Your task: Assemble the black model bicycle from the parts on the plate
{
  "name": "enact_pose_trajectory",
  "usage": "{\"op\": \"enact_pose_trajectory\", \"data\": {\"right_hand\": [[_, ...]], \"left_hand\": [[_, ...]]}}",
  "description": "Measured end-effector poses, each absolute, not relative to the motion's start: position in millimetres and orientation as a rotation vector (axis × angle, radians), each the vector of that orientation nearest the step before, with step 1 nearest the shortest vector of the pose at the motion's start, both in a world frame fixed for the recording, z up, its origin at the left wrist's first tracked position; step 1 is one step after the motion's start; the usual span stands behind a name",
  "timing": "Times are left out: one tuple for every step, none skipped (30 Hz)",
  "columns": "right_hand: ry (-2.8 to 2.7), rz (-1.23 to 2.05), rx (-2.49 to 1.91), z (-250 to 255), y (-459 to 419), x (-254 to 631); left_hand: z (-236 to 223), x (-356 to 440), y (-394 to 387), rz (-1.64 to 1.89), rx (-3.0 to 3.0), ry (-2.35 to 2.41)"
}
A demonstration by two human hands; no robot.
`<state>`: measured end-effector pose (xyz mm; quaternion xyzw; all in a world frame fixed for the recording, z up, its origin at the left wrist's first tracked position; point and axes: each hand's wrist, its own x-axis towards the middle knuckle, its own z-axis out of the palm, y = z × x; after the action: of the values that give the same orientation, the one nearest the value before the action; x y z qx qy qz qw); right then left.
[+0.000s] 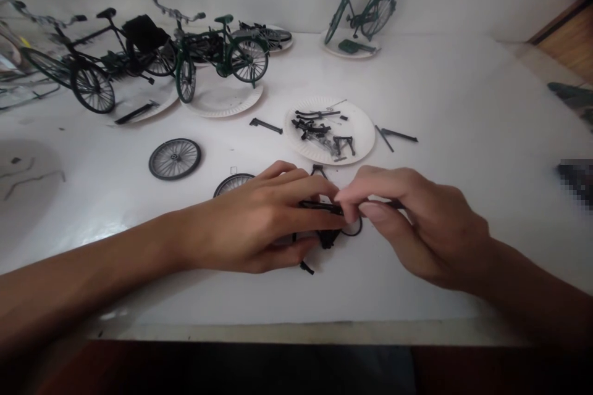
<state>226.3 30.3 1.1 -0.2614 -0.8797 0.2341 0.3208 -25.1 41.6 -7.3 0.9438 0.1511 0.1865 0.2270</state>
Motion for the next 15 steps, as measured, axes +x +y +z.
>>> {"op": "enact_pose_trajectory", "data": {"right_hand": [[-2.299,0.613,-0.708,0.0,30.6,227.6],[-2.292,0.616,-0.724,-0.9,31.1,229.1],[-2.295,0.626,-0.733,-1.4,31.7,230.5],[-2.307,0.638,-0.733,-1.4,32.4,231.8],[-2.323,0.653,-0.719,-0.6,33.1,232.8],[-2.342,0.669,-0.7,0.7,33.6,233.6],[-2.359,0.681,-0.676,2.4,34.1,234.1],[-2.374,0.688,-0.653,4.2,34.5,234.4],[-2.388,0.693,-0.633,6.0,34.7,234.4],[-2.397,0.693,-0.62,7.4,34.7,234.1],[-2.399,0.689,-0.626,8.3,34.6,233.7],[-2.393,0.684,-0.647,8.8,34.2,233.0],[-2.379,0.677,-0.673,8.8,33.6,232.1],[-2.359,0.662,-0.698,8.5,32.9,231.1],[-2.34,0.639,-0.727,8.1,32.1,229.8]], "left_hand": [[-7.2,-25.2,41.4,0.517,2.607,0.419],[-7.2,-25.3,41.3,0.518,2.614,0.418],[-7.3,-25.3,41.2,0.518,2.62,0.418],[-7.4,-25.3,41.2,0.52,2.625,0.415],[-7.6,-25.3,41.3,0.52,2.626,0.411],[-7.8,-25.3,41.3,0.521,2.625,0.407],[-7.9,-25.2,41.4,0.525,2.625,0.406],[-7.9,-25.1,41.4,0.528,2.625,0.408],[-7.7,-24.9,41.3,0.529,2.627,0.415],[-7.5,-24.8,41.2,0.526,2.629,0.421],[-7.1,-24.7,41.1,0.52,2.631,0.428],[-6.8,-24.6,40.9,0.512,2.631,0.431],[-6.5,-24.6,40.7,0.503,2.631,0.43],[-6.3,-24.6,40.6,0.498,2.629,0.429],[-6.3,-24.6,40.5,0.498,2.627,0.426]]}}
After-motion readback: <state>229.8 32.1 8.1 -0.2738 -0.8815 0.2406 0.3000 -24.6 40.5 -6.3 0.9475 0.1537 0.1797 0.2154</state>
